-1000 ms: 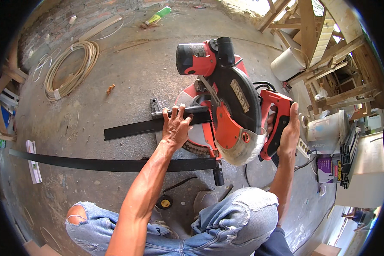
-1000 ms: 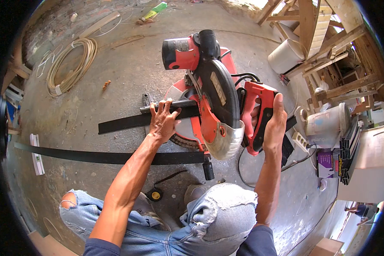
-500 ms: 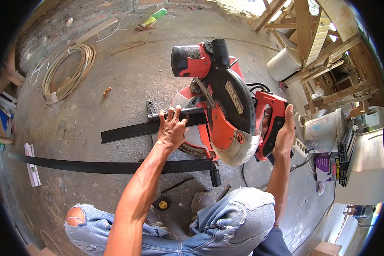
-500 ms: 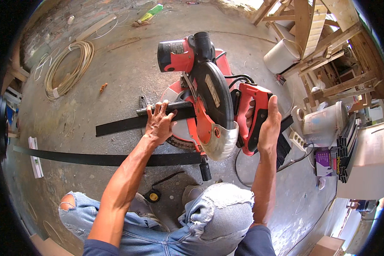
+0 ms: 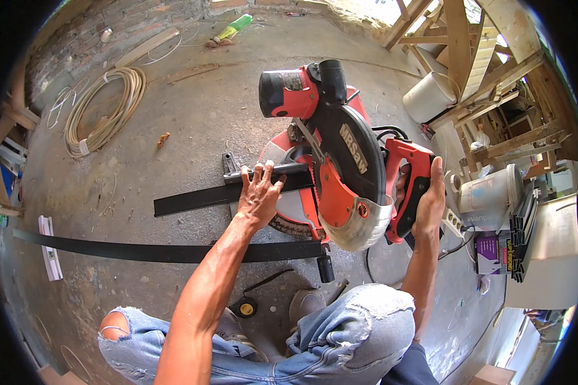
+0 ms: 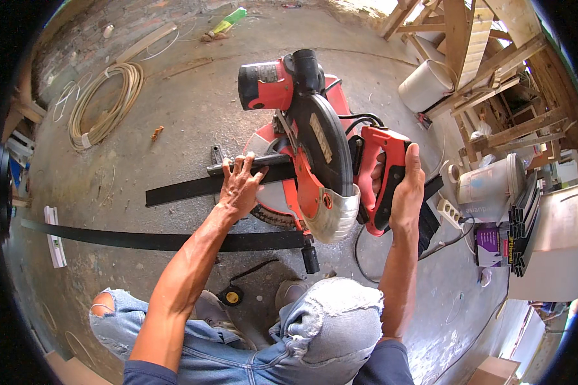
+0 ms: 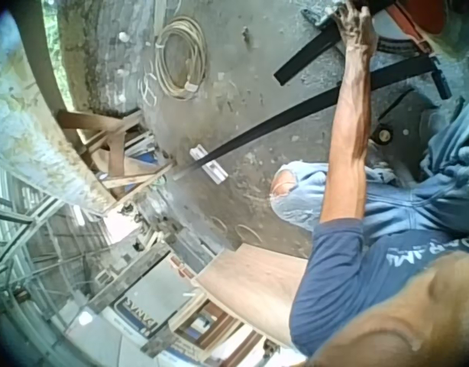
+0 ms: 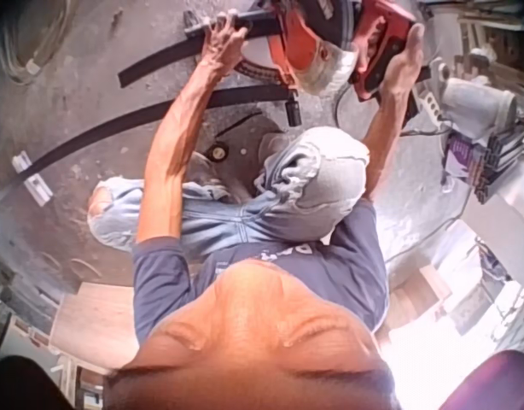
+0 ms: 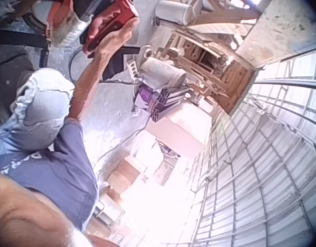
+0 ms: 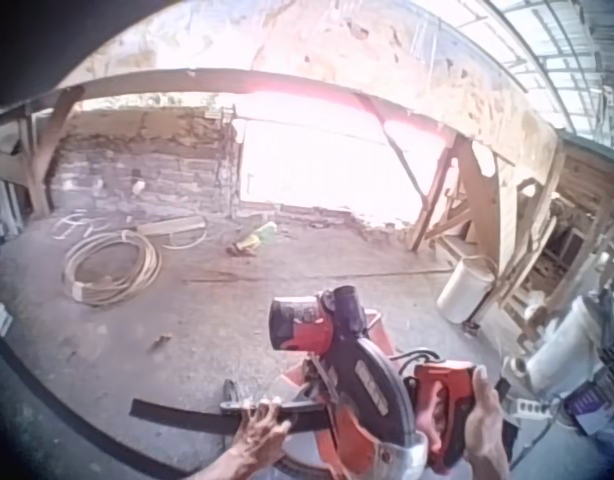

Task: The person measures and cuts a black metal beam using a miter saw and a measuring tape.

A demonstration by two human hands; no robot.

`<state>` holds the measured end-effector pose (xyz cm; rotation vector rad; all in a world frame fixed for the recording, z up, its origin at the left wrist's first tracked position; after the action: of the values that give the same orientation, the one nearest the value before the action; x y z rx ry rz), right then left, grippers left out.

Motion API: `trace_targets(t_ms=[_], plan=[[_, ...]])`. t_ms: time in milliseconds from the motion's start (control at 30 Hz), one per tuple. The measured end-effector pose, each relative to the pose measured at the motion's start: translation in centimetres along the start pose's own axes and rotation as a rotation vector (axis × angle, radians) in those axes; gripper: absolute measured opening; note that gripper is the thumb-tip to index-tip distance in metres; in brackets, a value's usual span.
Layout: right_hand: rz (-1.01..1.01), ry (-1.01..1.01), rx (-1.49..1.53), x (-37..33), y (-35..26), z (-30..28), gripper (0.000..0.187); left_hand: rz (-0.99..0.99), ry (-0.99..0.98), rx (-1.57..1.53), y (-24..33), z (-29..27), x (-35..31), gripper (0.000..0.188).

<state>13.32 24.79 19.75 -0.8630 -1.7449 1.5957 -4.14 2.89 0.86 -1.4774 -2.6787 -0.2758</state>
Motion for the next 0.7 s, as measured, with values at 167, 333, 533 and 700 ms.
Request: trace_targets(t_ms=[167,333,533,700], plan=[[0.01,-0.019,0.023,0.16,0.34,0.04,0.07,0.009,-0.016,0.01,-0.14,0.28,-0.15,0.053],[0.01,-0.027,0.024,0.11,0.02,0.09,0.07,0.004,-0.043,0.03,0.12,0.18,0.02,0.054],[0.015,-0.015,0.007,0.13,-0.07,-0.14,0.071,0.004,-0.04,0.014,0.16,0.03,0.08,0.053],[0.027,0.009,0.037,-0.19,0.25,0.33,0.064,-0.019,-0.014,0.002,-0.01,0.16,-0.03,0.05]])
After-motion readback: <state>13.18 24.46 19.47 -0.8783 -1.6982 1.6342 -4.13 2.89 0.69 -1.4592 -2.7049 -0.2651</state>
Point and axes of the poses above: each hand's wrist, its own x-axis towards the middle knuckle, its own z-axis out of the palm, y = z × x, the point moved 5 cm from there along x, towards the middle knuckle, and after that the axes turned 3 degrees about x, right-handed, at the moved point
